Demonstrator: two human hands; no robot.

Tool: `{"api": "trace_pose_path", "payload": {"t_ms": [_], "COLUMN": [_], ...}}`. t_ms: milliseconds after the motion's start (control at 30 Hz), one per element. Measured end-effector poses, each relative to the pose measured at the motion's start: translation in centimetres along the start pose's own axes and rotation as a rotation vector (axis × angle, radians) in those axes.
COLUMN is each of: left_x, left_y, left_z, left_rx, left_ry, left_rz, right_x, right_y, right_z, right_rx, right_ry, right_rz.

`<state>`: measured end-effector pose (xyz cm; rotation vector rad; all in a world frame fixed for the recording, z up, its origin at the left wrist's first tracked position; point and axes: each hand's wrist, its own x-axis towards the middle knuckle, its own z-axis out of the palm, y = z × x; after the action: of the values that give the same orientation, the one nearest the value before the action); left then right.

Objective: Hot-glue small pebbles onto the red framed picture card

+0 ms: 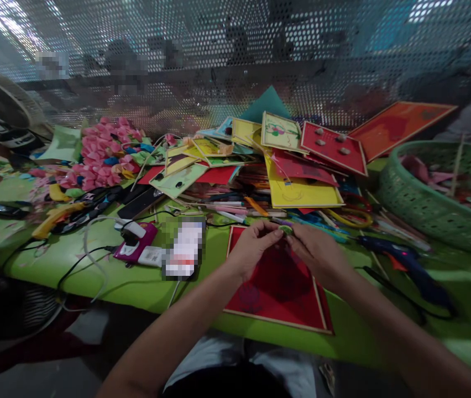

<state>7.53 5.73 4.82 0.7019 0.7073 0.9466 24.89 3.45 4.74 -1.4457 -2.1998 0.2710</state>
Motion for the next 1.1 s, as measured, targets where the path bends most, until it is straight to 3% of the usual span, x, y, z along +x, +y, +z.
{"api": "trace_pose_path", "payload": {"t_ms": [200, 500, 800, 1100], "left_x": [0.26, 0.72, 0.54, 0.73], "left_y": [0.01, -0.38, -0.09, -0.46], "left_z": [-0.01, -0.51, -0.33, -0.46], "left_rx": [0.089, -0.008, 0.081, 0.030], "left_ry": [-0.036, 0.017, 0.017, 0.046], "left_rz": [0.121, 0.078, 0.090, 0.068], "right_x": [0.19, 0.20, 0.31, 0.02], "right_y": [-0.34, -0.40, -0.29, -0.15], "right_z": [-0.26, -0.46, -0.37, -0.39], "right_rx": [0.062, 0.250, 0.220, 0.353], "right_ry": [0.003, 0.017, 0.048, 0.032], "right_rz": [-0.010, 0.011, 0.045, 0.075]}}
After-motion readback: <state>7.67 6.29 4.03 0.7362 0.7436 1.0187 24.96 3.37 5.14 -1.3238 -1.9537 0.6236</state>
